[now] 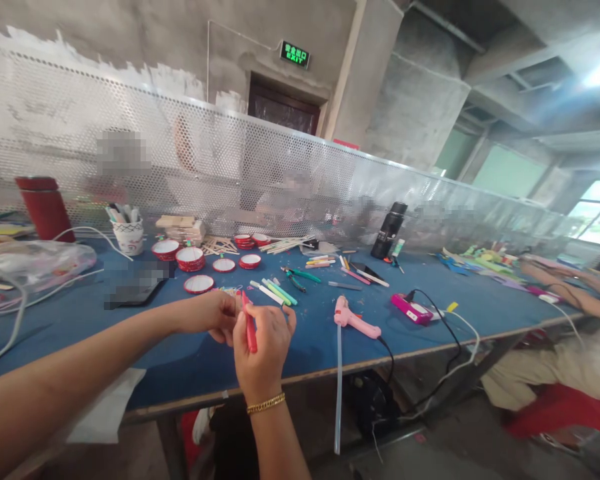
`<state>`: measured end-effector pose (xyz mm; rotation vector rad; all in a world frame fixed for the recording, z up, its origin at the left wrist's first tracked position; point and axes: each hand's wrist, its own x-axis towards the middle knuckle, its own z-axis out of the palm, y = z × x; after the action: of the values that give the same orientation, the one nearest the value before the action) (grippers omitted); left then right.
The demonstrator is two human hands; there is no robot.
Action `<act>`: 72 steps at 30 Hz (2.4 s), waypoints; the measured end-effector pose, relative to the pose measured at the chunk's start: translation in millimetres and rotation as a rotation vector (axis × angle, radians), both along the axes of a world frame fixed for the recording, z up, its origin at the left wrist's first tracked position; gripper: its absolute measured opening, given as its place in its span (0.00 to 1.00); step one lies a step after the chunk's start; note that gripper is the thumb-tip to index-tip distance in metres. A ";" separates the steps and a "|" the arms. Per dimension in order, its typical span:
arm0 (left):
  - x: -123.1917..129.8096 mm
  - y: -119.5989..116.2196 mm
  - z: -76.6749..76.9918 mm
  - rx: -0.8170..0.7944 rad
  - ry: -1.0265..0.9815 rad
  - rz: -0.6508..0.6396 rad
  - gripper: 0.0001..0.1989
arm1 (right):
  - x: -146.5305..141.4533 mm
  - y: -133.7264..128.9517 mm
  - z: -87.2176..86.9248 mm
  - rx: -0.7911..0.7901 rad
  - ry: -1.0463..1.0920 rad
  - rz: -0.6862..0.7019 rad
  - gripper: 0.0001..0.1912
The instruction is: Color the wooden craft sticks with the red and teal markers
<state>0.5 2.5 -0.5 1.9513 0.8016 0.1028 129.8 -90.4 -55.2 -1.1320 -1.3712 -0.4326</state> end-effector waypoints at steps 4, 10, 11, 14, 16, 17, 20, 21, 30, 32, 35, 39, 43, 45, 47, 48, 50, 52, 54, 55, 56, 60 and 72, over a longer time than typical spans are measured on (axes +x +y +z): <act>0.7 -0.9 2.5 0.024 0.015 0.014 0.08 | 0.2 -1.9 -0.4 0.002 -0.006 0.012 0.04; 0.5 -1.1 2.2 0.027 0.008 0.018 0.10 | -0.8 -3.7 0.9 -0.007 -0.023 0.022 0.04; 0.4 -0.8 1.6 0.027 0.003 0.020 0.10 | -1.1 -3.8 1.2 -0.011 -0.028 0.023 0.04; 0.1 0.1 -0.2 0.027 -0.004 0.012 0.10 | -1.6 -3.7 1.5 -0.018 -0.037 0.027 0.04; -0.1 0.4 -0.7 0.027 -0.001 0.008 0.10 | -1.8 -3.5 1.6 -0.016 -0.041 0.027 0.04; -0.1 0.5 -0.8 0.024 -0.002 0.008 0.10 | -1.9 -3.4 1.6 -0.016 -0.042 0.024 0.04; 0.0 0.5 -0.7 0.013 -0.010 0.011 0.11 | -2.0 -3.0 1.7 -0.028 -0.048 0.015 0.04; 0.2 0.4 -0.6 0.013 -0.011 0.009 0.11 | -1.9 -2.9 1.7 -0.034 -0.049 0.013 0.04; 1.9 -2.8 2.1 0.028 0.011 0.020 0.09 | -0.9 -2.4 -0.4 -0.025 -0.021 -0.001 0.04; 1.8 -2.0 1.5 0.028 0.008 0.015 0.09 | -0.9 -2.3 -0.4 -0.023 -0.036 0.006 0.04; 1.2 -0.2 0.0 0.026 -0.002 0.012 0.09 | -1.5 -2.4 0.4 -0.028 -0.057 0.013 0.04; 0.9 0.1 -0.1 0.020 0.002 0.002 0.10 | -2.2 -2.8 1.7 -0.033 -0.067 0.003 0.04; 2.2 -2.9 2.6 0.034 0.023 0.016 0.08 | -1.1 -2.5 0.5 -0.030 -0.037 -0.008 0.04; 2.7 -4.3 3.9 0.029 0.031 0.030 0.07 | -0.4 -2.1 -0.5 -0.027 -0.020 -0.011 0.03; 2.7 -4.3 4.1 0.028 0.032 0.031 0.07 | -0.2 -1.9 -1.0 -0.027 -0.021 -0.009 0.04; 2.4 -3.8 3.7 0.031 0.029 0.025 0.07 | -0.4 -1.9 -1.0 -0.027 -0.027 -0.007 0.04; 1.8 -2.0 2.3 0.037 0.019 0.008 0.08 | -1.1 -2.2 -0.5 -0.027 -0.043 0.002 0.04; 1.4 -0.1 0.5 0.038 0.007 0.001 0.09 | -1.8 -2.6 0.1 -0.032 -0.053 0.009 0.04; 1.3 0.7 -0.6 0.035 0.002 0.006 0.10 | -2.1 -2.8 0.4 -0.039 -0.055 0.010 0.04; 1.3 0.6 -0.8 0.034 0.004 0.008 0.10 | -2.2 -2.8 0.3 -0.041 -0.053 0.006 0.04; 1.4 0.2 -0.7 0.033 0.006 0.010 0.10 | -2.1 -2.8 0.1 -0.042 -0.049 0.001 0.04; 1.4 -2.0 0.7 0.026 0.019 0.021 0.08 | -1.3 -2.0 -1.4 -0.037 -0.023 -0.023 0.04; 1.7 -2.7 1.5 0.002 0.015 0.031 0.07 | -1.4 -1.4 -0.9 -0.038 -0.023 -0.027 0.04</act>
<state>2.3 -0.1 1.0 1.9440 0.8417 0.1079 128.4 -91.8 -56.1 -1.1809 -1.3908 -0.4418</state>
